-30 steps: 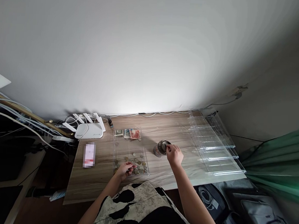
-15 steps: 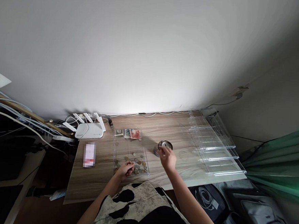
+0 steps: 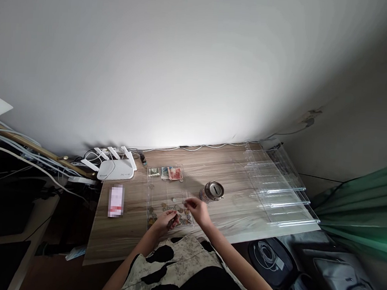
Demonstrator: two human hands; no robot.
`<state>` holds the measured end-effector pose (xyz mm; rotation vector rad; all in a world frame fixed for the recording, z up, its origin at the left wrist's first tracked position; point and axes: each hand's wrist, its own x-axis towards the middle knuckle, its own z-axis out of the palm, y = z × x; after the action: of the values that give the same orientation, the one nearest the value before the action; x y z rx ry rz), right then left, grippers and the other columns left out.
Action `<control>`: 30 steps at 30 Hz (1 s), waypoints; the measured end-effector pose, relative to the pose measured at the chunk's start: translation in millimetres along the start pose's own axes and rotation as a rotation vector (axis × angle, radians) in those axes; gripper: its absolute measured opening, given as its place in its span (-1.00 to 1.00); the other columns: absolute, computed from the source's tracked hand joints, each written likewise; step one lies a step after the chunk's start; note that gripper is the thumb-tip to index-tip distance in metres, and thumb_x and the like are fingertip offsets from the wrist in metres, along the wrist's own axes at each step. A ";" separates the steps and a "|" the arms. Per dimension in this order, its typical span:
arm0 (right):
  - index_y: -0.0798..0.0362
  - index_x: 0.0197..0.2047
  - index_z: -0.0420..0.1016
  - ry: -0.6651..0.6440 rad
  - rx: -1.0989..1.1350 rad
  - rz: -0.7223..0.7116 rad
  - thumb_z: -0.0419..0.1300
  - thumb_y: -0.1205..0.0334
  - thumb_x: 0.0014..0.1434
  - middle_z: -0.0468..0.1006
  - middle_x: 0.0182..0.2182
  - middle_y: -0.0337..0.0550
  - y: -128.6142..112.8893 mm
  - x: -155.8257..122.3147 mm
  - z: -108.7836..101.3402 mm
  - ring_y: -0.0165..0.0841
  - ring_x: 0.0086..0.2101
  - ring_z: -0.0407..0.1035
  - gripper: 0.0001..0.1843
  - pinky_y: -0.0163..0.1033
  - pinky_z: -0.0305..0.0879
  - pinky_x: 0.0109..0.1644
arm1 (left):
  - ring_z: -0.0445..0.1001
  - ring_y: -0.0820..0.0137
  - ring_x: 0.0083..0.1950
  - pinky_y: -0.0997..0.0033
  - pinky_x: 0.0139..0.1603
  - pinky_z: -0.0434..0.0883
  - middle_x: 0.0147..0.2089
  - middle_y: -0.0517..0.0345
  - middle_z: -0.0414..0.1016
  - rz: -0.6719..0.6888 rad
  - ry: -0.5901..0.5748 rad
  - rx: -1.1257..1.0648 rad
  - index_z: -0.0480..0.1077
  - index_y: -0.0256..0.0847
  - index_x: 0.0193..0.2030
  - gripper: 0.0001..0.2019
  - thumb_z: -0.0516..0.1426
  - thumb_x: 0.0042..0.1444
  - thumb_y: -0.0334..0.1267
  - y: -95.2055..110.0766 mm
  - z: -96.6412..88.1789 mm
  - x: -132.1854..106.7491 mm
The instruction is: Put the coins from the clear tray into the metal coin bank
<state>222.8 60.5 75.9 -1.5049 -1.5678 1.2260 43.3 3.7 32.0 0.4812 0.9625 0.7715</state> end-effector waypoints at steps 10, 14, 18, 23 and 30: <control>0.03 -0.37 0.58 0.582 -0.699 -0.025 0.07 0.19 0.09 0.57 -0.42 -0.10 17.2 31.3 -99.3 -0.29 -0.32 0.37 -0.75 -0.30 0.14 -0.32 | 0.29 0.56 -0.51 0.54 -0.53 0.12 -0.40 0.13 0.43 -0.078 0.177 -0.127 0.44 -0.30 -0.25 -0.77 0.22 -0.01 -0.20 5.6 -16.3 1.2; 0.04 -0.34 0.60 0.606 -0.737 -0.055 0.07 0.19 0.12 0.56 -0.40 -0.08 24.1 30.4 -89.9 -0.28 -0.26 0.35 -0.73 -0.31 0.13 -0.31 | 0.26 0.56 -0.51 0.52 -0.52 0.11 -0.34 0.04 0.48 -0.058 0.141 -0.081 0.44 -0.31 -0.28 -0.77 0.26 -0.05 -0.21 -3.4 -17.1 4.0; 0.05 -0.35 0.60 0.585 -0.746 -0.068 0.07 0.21 0.12 0.56 -0.40 -0.07 24.5 30.3 -88.9 -0.27 -0.25 0.34 -0.74 -0.30 0.15 -0.29 | 0.22 0.58 -0.54 0.51 -0.54 0.08 -0.32 0.00 0.51 -0.061 0.177 -0.054 0.42 -0.31 -0.35 -0.75 0.29 -0.07 -0.17 -7.2 -19.5 5.9; 0.05 -0.09 0.56 0.596 -0.704 -0.141 0.05 0.20 0.14 0.56 -0.20 -0.04 6.4 21.3 -80.8 -0.24 -0.17 0.33 -0.66 -0.24 0.22 -0.14 | 0.11 0.63 -0.62 0.51 -0.59 -0.01 -0.48 0.17 0.43 -0.046 0.215 -0.032 0.35 -0.28 -0.46 -0.70 0.30 -0.11 -0.08 -4.5 -19.9 4.8; -0.02 -0.14 0.57 -0.144 -0.437 -0.081 0.09 0.19 0.14 0.59 -0.37 -0.18 -15.7 -7.4 4.5 -0.39 -0.45 0.38 -0.72 -0.35 0.23 -0.38 | 0.01 0.66 -0.66 0.51 -0.62 -0.14 -0.60 0.34 0.22 -0.077 0.147 -0.031 0.30 -0.25 -0.49 -0.67 0.32 -0.15 -0.08 1.0 -10.5 5.5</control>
<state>213.7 53.8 89.8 -1.6216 -2.0733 1.0053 35.8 8.9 24.4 0.3622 1.0979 0.7584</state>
